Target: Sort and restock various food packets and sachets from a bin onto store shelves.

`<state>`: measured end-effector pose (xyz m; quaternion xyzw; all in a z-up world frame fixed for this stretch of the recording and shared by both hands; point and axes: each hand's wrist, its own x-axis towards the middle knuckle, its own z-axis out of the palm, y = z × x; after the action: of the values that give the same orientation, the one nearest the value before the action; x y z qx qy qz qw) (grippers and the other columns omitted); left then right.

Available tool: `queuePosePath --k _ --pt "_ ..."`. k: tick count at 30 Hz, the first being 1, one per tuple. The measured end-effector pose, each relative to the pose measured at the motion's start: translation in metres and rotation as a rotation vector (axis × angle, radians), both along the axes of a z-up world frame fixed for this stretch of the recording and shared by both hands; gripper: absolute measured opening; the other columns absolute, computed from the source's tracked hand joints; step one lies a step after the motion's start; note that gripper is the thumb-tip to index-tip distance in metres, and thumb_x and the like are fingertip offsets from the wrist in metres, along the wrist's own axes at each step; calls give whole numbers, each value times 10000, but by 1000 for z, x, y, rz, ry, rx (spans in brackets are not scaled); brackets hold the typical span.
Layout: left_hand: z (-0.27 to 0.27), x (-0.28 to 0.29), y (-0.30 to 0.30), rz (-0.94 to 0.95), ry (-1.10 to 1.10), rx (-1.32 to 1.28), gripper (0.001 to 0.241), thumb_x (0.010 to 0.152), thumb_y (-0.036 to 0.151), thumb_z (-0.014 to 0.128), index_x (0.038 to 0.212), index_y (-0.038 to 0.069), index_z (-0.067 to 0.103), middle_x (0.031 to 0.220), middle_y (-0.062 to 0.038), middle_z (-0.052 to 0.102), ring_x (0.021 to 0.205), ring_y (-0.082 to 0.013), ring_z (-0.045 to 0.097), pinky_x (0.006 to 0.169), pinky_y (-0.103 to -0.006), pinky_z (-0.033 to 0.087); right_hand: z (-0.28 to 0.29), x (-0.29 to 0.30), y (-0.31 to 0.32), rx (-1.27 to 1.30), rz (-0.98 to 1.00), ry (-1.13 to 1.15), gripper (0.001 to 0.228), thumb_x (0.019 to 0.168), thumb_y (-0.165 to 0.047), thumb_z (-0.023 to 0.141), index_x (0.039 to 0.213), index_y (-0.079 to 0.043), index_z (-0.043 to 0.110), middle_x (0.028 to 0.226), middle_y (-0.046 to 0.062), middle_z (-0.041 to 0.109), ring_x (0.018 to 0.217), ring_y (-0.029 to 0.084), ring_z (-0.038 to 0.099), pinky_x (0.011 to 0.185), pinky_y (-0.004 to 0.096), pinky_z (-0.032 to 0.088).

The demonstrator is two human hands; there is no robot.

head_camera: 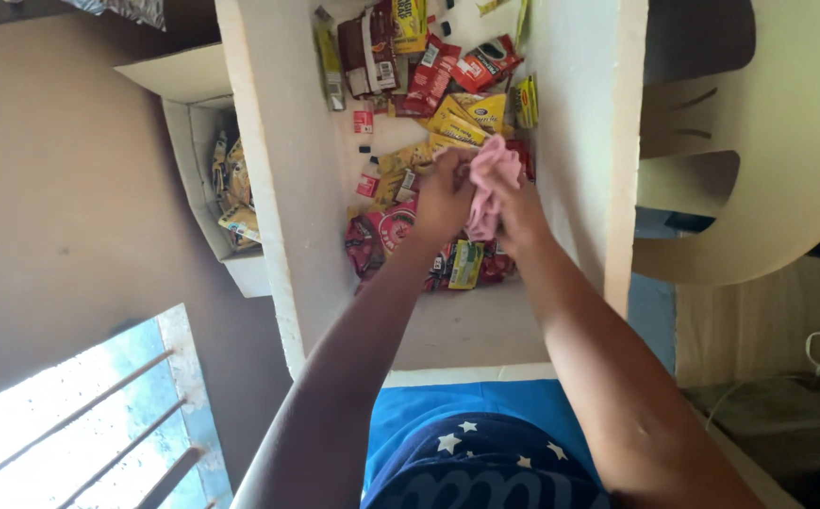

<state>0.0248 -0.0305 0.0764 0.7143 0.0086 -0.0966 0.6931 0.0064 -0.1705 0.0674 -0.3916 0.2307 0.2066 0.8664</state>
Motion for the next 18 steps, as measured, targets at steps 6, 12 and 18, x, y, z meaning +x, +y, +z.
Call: queuePosePath --k 6,12,18 --pt "-16 -26 4 143 -218 552 338 834 127 723 1164 58 697 1151 -204 666 1072 -367 635 922 -432 511 -5 -21 5 -156 80 -27 446 968 -243 841 1253 -1 597 927 75 586 726 224 564 589 374 462" --pt "-70 -35 26 143 241 -136 393 931 231 635 1303 107 642 1170 -142 680 1077 -326 658 942 -427 537 15 -19 -6 -112 96 55 340 857 -71 770 1170 -48 641 1014 86 719 861 182 734 737 335 618" --pt "-56 -72 31 -323 127 954 653 749 267 672 1370 88 578 1238 -135 669 1119 -359 676 844 -573 535 54 -16 -1 -191 32 26 256 881 -39 732 1112 16 634 949 147 728 783 253 745 627 368 602"
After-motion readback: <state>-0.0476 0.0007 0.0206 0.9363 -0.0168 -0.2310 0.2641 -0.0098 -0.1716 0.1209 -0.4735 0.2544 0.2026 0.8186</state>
